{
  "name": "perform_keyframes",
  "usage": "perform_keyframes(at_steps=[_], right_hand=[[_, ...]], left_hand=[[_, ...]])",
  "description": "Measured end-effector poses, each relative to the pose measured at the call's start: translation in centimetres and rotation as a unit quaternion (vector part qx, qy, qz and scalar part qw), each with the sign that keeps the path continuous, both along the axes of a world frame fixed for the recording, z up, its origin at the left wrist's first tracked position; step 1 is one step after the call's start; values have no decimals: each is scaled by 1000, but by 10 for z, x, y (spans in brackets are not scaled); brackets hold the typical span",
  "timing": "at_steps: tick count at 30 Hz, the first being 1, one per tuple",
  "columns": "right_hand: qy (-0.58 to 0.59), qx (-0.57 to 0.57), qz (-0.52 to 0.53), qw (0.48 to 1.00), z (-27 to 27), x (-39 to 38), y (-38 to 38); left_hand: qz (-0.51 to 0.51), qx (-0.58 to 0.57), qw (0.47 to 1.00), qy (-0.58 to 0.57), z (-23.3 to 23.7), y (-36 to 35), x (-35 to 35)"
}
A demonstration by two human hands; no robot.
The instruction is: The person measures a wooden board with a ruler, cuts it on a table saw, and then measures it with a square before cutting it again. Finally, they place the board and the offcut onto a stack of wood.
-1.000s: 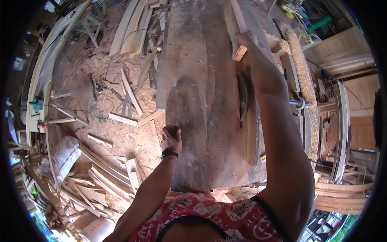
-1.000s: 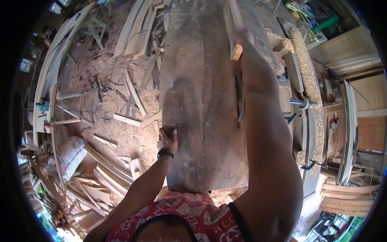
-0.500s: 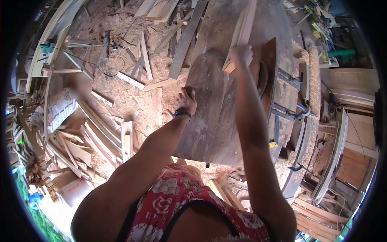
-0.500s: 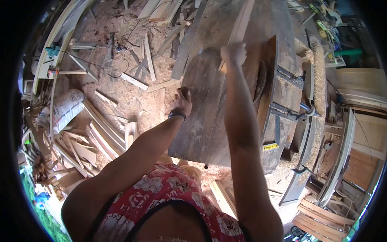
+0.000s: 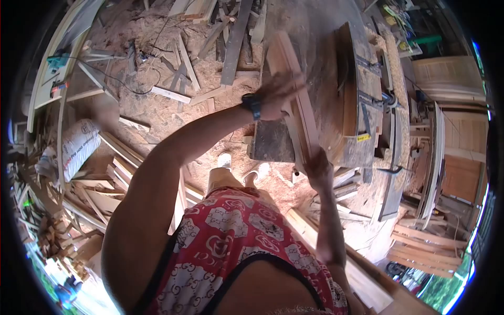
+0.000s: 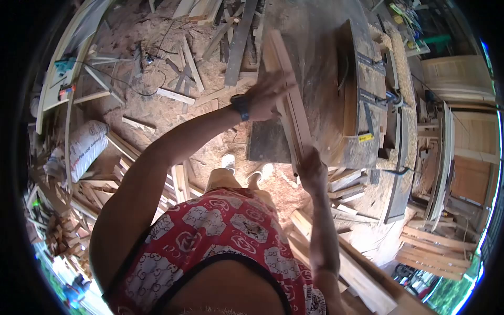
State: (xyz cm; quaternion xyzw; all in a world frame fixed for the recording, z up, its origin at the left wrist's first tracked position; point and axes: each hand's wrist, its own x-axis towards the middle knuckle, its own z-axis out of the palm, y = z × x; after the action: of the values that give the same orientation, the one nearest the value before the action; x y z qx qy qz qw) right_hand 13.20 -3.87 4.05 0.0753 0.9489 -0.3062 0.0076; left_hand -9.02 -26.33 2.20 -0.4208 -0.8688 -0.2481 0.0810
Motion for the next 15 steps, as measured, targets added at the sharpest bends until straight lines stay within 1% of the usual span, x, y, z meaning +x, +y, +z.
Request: perform_keyframes(at_steps=[1,2,3,4,5,6,7,8,9,10,11,13,14,15], right_hand=[[-59,-5,-2,998,15,22,2],[-96,-8,5,995,26,42,12],[-131,-12,10,991,35,59,27],[-90,3,47,995,43,75,43],[-137,-40,55,988,87,79,47],[-90,-24,65,994,110,87,55],[-57,59,61,995,113,98,85],[1,139,49,989,142,95,87],[56,219,27,974,172,92,90],[204,207,-49,956,198,88,78],[264,271,-66,923,226,82,56],[327,179,-133,918,215,99,58],[291,57,-140,945,179,118,79],[196,60,-119,972,145,136,91]], left_hand=[[-92,-62,989,99,12,6,11],[-105,-59,987,105,10,14,18],[-157,-62,980,101,3,23,24],[-210,-66,971,97,1,31,32],[-224,-65,967,103,12,36,41],[-234,-77,968,54,29,38,53],[-242,-91,966,5,44,42,65],[-255,-93,962,12,53,46,79],[-184,-44,980,-63,61,51,93],[-111,3,984,-139,65,56,105],[-122,-3,983,-136,63,62,114],[-1,40,958,-283,45,78,132],[-13,32,959,-280,29,85,141],[20,120,928,-353,7,92,148]])
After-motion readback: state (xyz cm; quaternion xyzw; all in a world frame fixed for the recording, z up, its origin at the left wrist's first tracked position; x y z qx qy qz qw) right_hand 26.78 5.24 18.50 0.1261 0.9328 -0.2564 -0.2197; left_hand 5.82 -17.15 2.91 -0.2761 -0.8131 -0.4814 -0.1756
